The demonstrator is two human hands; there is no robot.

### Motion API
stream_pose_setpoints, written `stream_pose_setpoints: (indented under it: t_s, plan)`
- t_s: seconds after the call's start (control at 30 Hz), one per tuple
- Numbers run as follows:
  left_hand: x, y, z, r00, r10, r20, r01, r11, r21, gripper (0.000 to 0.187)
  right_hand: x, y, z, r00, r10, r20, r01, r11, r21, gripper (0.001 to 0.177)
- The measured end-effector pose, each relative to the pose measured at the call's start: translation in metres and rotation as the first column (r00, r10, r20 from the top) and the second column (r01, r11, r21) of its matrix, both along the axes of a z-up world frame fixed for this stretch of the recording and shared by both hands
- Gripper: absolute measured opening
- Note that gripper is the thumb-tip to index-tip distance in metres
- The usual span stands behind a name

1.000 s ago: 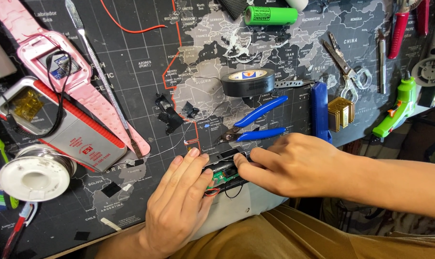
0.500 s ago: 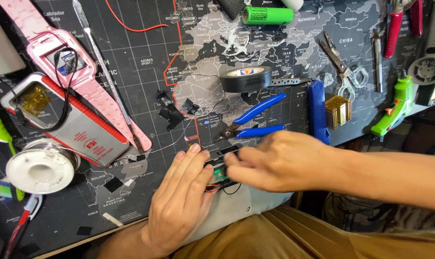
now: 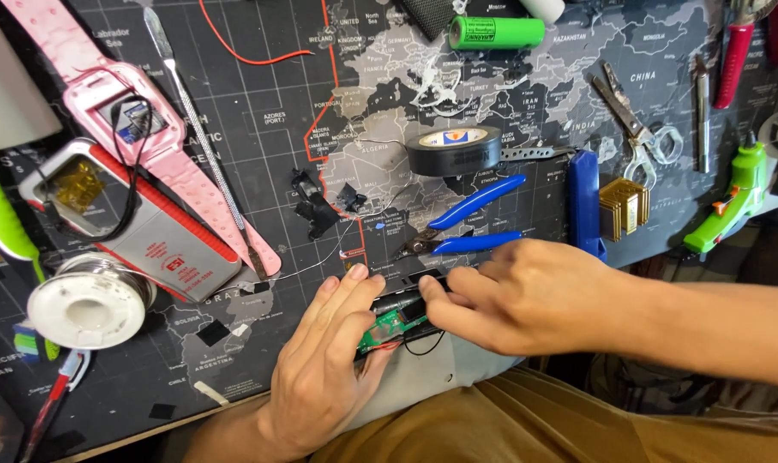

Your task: The person uses blue pliers to manipulate wires on a small electronic device with a circuit board and batteries. They then close the device's casing, inspect the exterior, and open it again to continue working on the internal components.

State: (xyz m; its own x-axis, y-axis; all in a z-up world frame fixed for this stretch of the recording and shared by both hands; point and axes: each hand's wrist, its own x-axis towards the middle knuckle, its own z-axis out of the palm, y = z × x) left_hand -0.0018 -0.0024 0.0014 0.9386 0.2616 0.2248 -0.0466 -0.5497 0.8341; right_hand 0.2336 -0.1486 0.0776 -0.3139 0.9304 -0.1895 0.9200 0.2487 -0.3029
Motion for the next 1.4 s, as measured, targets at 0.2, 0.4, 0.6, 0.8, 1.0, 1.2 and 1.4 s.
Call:
stream_pose_setpoints:
  t_s: [0.2, 0.4, 0.6, 0.8, 1.0, 1.2, 1.4]
  plan:
    - [0.002, -0.001, 0.0, 1.0, 0.015, -0.003, -0.015, 1.0, -0.002, 0.028, 0.004, -0.007, 0.003, 1.0, 0.006, -0.009, -0.006, 1.0, 0.01, 0.018]
    - [0.001, 0.0, -0.001, 1.0, 0.024, -0.012, -0.024, 1.0, 0.005, 0.026, 0.005, 0.002, 0.011, 0.998, 0.052, 0.018, -0.053, 0.997, 0.055, 0.022]
    - [0.005, 0.002, 0.001, 1.0, 0.022, -0.007, -0.022, 0.999, 0.026, 0.022, 0.009, 0.0, 0.012, 0.999, 0.031, -0.013, -0.031, 0.999, 0.006, 0.022]
    - [0.003, 0.003, 0.0, 1.0, 0.007, -0.012, -0.006, 0.999, 0.039, 0.023, 0.002, -0.001, 0.008, 0.999, -0.025, -0.04, 0.023, 0.999, -0.037, 0.02]
    - [0.003, 0.002, 0.0, 1.0, 0.009, -0.007, -0.008, 0.999, 0.039, 0.022, -0.003, -0.001, 0.005, 0.999, -0.027, -0.021, 0.026, 0.998, -0.055, 0.019]
    - [0.004, 0.003, 0.001, 0.999, 0.032, -0.005, -0.031, 0.998, 0.049, 0.02, -0.012, 0.014, 0.003, 0.998, -0.045, -0.04, 0.043, 0.998, -0.042, 0.016]
    - [0.001, 0.004, -0.001, 1.0, 0.015, 0.004, -0.015, 0.999, 0.039, 0.022, -0.011, 0.006, 0.007, 0.998, 0.03, 0.046, -0.031, 0.999, 0.025, 0.025]
